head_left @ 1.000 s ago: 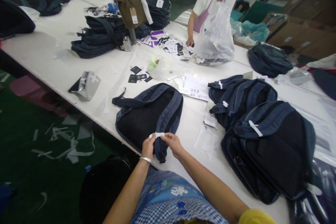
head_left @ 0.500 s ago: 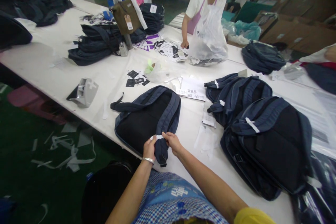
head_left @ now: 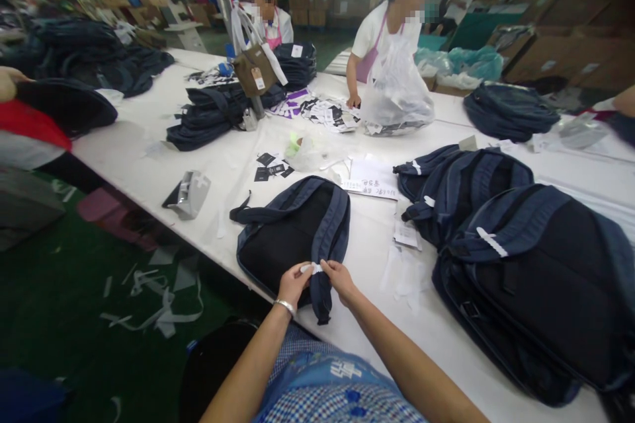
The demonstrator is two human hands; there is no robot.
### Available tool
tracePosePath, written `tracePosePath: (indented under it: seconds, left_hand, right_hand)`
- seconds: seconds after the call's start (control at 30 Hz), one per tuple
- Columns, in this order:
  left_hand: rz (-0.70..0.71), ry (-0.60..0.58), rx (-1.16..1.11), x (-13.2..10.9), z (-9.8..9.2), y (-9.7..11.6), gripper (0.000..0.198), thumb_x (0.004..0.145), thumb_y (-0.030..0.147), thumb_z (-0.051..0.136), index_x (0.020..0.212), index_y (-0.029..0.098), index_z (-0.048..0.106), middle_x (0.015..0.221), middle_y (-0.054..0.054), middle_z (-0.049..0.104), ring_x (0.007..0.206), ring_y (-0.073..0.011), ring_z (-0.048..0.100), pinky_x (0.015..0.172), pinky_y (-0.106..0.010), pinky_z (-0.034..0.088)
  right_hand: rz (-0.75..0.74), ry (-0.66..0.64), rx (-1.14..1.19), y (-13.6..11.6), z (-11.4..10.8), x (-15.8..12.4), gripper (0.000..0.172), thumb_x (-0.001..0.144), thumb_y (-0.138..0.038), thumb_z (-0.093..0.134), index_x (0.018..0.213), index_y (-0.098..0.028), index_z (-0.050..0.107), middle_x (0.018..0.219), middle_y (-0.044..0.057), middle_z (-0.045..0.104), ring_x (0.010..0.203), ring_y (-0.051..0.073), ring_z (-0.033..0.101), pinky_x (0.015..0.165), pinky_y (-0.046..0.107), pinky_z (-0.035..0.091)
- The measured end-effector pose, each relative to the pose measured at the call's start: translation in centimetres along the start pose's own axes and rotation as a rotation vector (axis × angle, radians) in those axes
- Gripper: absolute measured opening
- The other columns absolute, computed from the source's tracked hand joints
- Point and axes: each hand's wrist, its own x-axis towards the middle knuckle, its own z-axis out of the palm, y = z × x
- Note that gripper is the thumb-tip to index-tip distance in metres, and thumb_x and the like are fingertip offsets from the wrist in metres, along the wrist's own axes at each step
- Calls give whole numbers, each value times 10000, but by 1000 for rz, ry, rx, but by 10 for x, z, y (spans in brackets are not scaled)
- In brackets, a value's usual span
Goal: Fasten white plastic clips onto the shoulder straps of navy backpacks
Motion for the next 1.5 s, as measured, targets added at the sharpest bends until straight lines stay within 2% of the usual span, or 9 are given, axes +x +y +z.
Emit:
tracePosePath:
  seconds: [0.17,0.3,0.4,0.5,0.6,0.7,0.93,1.13,1.5]
  left_hand:
    - [74,-10,137,12,10,-16,399,572,295,818,889,119,651,840,-96,703,770,-193,659,692,-277,525]
    - [-117,-275,61,18,1,-14,431,658,350,757,991,122,609,925,-132,699,809,-210,672,681,-299,543]
    - [80,-356,232,46,-44,23,321,798,360,605,1028,136,618,1006,-143,684,871,-222,667,707,-323,547]
    - [482,-81,559,102,-116,83,298,881,231,432,1121,187,605,1146,-107,638,993,-210,629,879,-378,504]
    - [704,29,929,170,-178,136,427,824,101,460,1237,181,538,1314,-107,531,1236,-229,465,1057,-409,357]
    - [618,-220,1226,217,-206,170,382,757,154,614,1138,174,612,1146,-119,635,1113,-276,546,981,-428,395]
    - [451,-864,813,194,-168,261,346,808,472,570,869,150,680,748,-13,662,695,-162,591,629,-244,447]
    - [707,-810,443,164,-117,333,334,825,464,556,798,162,695,888,-58,665,864,-186,599,816,-270,463]
    - [607,-653,306,172,-112,282,446,741,390,693,1124,186,591,1030,-85,631,954,-202,604,783,-293,527]
  right_hand:
    - [-111,86,-255,2,-5,-2,417,711,-584,574,606,-192,479,534,-49,466,541,116,433,521,242,314]
    - [-85,67,-336,5,-23,-7,358,706,-536,597,743,-180,593,650,10,615,652,185,578,594,275,425]
    - [-69,279,-509,-1,-40,-14,477,684,-532,608,1015,-189,622,818,60,683,816,263,637,735,372,486]
    - [-177,503,-605,-21,-31,-19,503,757,-533,539,1163,-237,575,1131,89,640,1055,291,585,929,448,432]
    - [-78,291,-419,-44,22,-4,428,796,-548,508,1065,-240,631,1051,82,678,963,264,628,899,420,467]
    - [58,8,-139,-61,97,29,534,745,-608,561,1064,-188,641,980,107,694,877,258,654,763,387,523]
    - [-55,-158,310,-152,204,67,534,814,-543,577,1237,-219,552,1255,111,585,1146,240,550,977,423,425]
    - [-288,191,484,-251,190,70,365,806,-484,614,1024,-195,656,1007,72,686,928,224,636,857,390,509]
    - [-330,494,347,-304,154,105,312,697,-463,693,730,-160,625,685,6,653,607,129,587,543,246,512]
